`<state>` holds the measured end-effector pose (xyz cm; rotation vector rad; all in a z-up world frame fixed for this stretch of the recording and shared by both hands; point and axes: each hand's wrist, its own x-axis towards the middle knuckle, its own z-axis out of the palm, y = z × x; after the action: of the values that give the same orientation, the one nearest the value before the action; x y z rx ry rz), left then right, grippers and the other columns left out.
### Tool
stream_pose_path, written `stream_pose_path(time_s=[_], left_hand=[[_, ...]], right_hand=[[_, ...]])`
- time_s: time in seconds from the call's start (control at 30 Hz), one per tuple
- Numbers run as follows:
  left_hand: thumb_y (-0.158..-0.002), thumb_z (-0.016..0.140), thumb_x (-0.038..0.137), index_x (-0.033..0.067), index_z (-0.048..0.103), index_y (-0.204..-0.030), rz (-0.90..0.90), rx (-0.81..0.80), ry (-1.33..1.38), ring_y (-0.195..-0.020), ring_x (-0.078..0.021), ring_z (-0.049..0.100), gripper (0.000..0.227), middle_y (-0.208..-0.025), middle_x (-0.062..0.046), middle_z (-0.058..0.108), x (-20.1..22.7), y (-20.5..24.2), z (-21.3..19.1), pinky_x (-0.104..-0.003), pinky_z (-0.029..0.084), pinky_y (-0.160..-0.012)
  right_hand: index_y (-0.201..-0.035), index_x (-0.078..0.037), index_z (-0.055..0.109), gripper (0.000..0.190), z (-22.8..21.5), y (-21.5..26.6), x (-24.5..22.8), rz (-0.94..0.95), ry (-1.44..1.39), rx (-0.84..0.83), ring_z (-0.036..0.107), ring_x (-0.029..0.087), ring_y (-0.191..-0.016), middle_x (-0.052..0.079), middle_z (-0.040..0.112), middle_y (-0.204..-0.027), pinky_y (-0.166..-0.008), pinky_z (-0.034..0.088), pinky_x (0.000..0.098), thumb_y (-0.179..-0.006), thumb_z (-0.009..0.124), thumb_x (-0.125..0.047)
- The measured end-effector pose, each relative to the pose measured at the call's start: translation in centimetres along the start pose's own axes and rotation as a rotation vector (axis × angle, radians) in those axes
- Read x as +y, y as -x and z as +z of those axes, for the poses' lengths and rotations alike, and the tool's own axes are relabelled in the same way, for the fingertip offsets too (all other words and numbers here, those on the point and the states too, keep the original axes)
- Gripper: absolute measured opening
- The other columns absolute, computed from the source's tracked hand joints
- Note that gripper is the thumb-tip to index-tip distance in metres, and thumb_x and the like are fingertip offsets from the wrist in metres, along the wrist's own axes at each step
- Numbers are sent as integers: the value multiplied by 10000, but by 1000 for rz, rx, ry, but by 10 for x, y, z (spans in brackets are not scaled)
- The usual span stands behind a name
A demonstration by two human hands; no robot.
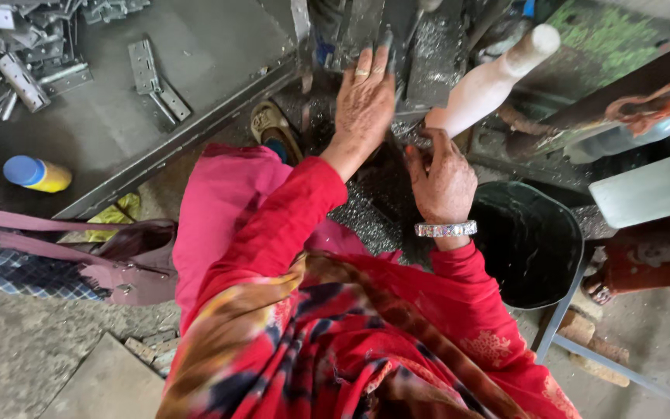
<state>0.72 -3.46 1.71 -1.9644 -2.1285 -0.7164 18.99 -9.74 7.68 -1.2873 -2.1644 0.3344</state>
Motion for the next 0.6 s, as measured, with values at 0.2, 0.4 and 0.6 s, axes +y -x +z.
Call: stream_pose_path(time_s=[0.2,0.4,0.6], left_hand=[[-930,586,232,-73,628,-1359,89,73,-45,-1419,-401,398,528,-1530,-191,446,-12,9,14,-612,173,-1207],[-1005,539,144,-35,662,-1316,27,81,-164,-1449,-338,427,380,-1497,-149,561,-16,-23,33,-622,84,-1242],[-1012,542,186,-35,688,-1274,24,32,-242,-1442,-331,450,372,-1461,-143,588,-13,-18,28,-621,58,-1232]], right_hand=[[-1247,-115,622,328,-2,-1,-6,48,35,-75,715,365,-833,138,741,-1015,-713,530,499,-974,729,-263],[-1284,-140,589,376,8,0,10,49,80,-159,716,373,-862,120,749,-983,-711,532,513,-984,699,-338],[-1331,-52,530,535,61,38,62,111,261,-274,699,442,-792,257,709,-939,-635,544,536,-985,665,-437]])
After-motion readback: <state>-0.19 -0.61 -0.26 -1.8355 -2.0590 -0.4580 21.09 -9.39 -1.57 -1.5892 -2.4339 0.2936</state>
